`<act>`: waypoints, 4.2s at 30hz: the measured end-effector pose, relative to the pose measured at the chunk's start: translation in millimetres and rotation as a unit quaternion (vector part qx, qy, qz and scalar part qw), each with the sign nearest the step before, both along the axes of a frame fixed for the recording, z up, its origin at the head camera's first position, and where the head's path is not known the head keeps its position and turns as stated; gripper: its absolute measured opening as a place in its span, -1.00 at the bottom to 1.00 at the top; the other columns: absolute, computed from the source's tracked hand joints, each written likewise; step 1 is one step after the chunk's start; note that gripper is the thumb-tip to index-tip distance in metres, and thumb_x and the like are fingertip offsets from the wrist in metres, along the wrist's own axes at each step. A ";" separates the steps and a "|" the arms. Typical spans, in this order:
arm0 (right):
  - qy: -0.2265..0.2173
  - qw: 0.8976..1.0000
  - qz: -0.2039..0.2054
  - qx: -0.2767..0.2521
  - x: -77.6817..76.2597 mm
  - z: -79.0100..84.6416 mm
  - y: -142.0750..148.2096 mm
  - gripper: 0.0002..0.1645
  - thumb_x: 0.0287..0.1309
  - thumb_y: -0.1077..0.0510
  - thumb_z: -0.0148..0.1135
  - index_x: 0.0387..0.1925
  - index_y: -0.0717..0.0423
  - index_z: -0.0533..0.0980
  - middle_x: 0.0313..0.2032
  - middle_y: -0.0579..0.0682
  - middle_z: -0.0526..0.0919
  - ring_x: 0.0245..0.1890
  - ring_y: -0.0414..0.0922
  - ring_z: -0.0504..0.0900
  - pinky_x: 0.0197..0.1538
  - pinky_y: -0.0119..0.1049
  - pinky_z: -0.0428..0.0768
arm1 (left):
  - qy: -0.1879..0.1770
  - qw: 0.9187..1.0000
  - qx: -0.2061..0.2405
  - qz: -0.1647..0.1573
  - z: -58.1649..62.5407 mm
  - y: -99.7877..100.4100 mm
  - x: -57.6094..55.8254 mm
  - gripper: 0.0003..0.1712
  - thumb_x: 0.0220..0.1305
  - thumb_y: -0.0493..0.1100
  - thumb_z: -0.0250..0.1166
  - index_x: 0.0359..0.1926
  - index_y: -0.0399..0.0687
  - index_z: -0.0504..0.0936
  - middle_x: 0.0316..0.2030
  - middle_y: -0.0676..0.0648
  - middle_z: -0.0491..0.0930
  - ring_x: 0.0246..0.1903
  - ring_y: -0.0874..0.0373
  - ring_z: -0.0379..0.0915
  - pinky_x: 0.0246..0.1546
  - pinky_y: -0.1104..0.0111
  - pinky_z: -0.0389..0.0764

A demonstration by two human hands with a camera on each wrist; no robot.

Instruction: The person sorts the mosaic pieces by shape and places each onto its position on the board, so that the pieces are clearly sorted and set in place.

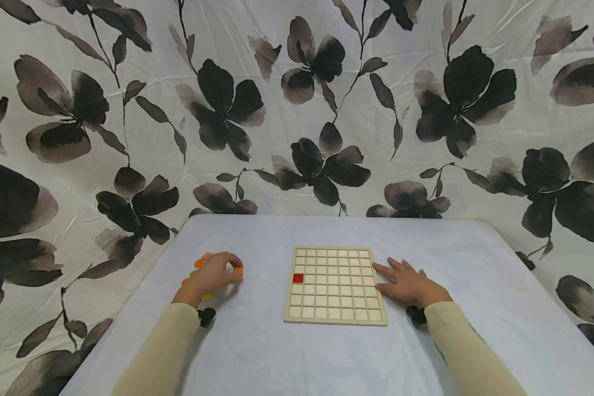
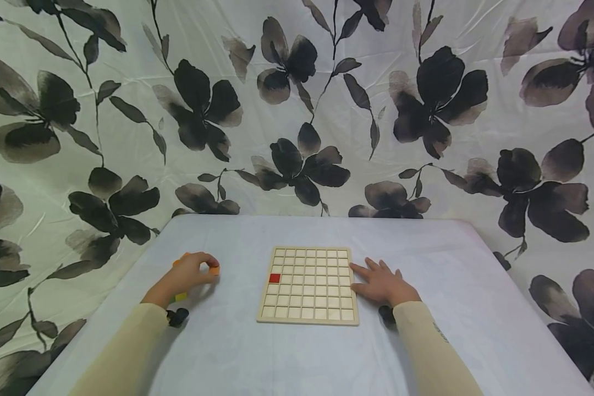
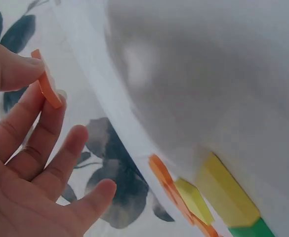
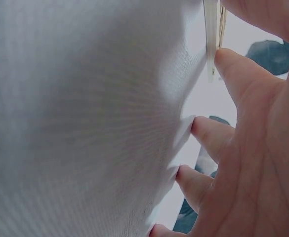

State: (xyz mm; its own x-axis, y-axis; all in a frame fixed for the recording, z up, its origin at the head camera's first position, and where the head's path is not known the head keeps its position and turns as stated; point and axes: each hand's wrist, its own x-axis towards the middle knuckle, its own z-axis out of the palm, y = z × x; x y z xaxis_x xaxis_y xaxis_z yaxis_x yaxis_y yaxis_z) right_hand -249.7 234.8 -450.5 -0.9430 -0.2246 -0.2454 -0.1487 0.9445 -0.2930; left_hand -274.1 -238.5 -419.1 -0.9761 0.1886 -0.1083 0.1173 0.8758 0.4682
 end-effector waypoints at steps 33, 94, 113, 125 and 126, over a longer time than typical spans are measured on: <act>-0.001 1.000 0.006 -0.004 1.5 2.2 0.8 -0.18 0.27 -0.35 -0.02 0.46 -0.14 0.16 0.47 0.29 0.04 0.42 0.46 -0.06 0.25 0.55 -0.08 | 0.023 0.996 0.077 -0.045 -2.0 57.9 0.2 -0.67 0.08 -0.19 0.35 -0.07 -0.02 0.63 -0.09 0.00 0.58 0.02 0.01 0.42 0.16 0.07 0.45; -0.025 1.000 -0.014 -0.012 -6.1 -2.4 -2.0 -0.13 0.21 -0.38 0.04 0.47 -0.20 0.13 0.49 0.27 0.00 0.44 0.45 -0.11 0.24 0.57 -0.11 | 0.028 0.984 -0.012 -0.178 -25.9 150.1 -12.9 -0.73 0.26 -0.10 0.32 -0.06 -0.09 0.65 -0.15 0.02 0.60 -0.09 0.16 0.45 0.02 0.24 0.51; -0.035 0.999 -0.018 -0.003 -9.1 -2.6 -2.7 -0.13 0.21 -0.38 0.04 0.47 -0.20 0.13 0.49 0.27 -0.02 0.43 0.46 -0.11 0.24 0.57 -0.09 | 0.035 0.979 -0.041 -0.197 -28.4 154.1 -16.0 -0.75 0.28 -0.08 0.30 -0.07 -0.07 0.64 -0.15 0.03 0.59 -0.08 0.17 0.45 0.00 0.27 0.52; -0.035 0.999 -0.016 -0.001 -11.1 -0.1 -2.7 -0.12 0.21 -0.38 0.04 0.47 -0.20 0.12 0.49 0.27 -0.02 0.43 0.46 -0.11 0.24 0.56 -0.07 | 0.040 0.978 -0.059 -0.198 -26.7 156.2 -17.0 -0.74 0.29 -0.06 0.29 -0.06 -0.05 0.64 -0.17 0.04 0.56 -0.11 0.18 0.44 -0.03 0.29 0.52; -0.036 0.999 -0.016 -0.002 -11.1 0.5 -2.8 -0.12 0.21 -0.38 0.04 0.47 -0.19 0.12 0.49 0.28 -0.02 0.43 0.46 -0.11 0.24 0.56 -0.07 | 0.040 0.977 -0.059 -0.199 -26.5 156.4 -17.0 -0.74 0.29 -0.06 0.29 -0.05 -0.06 0.65 -0.17 0.04 0.56 -0.12 0.18 0.44 -0.03 0.29 0.52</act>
State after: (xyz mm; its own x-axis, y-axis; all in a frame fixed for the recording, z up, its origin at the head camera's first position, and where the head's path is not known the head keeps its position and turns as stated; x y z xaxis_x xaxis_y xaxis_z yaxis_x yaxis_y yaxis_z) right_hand -260.7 232.0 -450.0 -0.9294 -0.1957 -0.3128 -0.0968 0.9474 -0.3052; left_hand -291.1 -82.1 -445.5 -0.8338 0.5466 -0.0781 0.4926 0.8003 0.3419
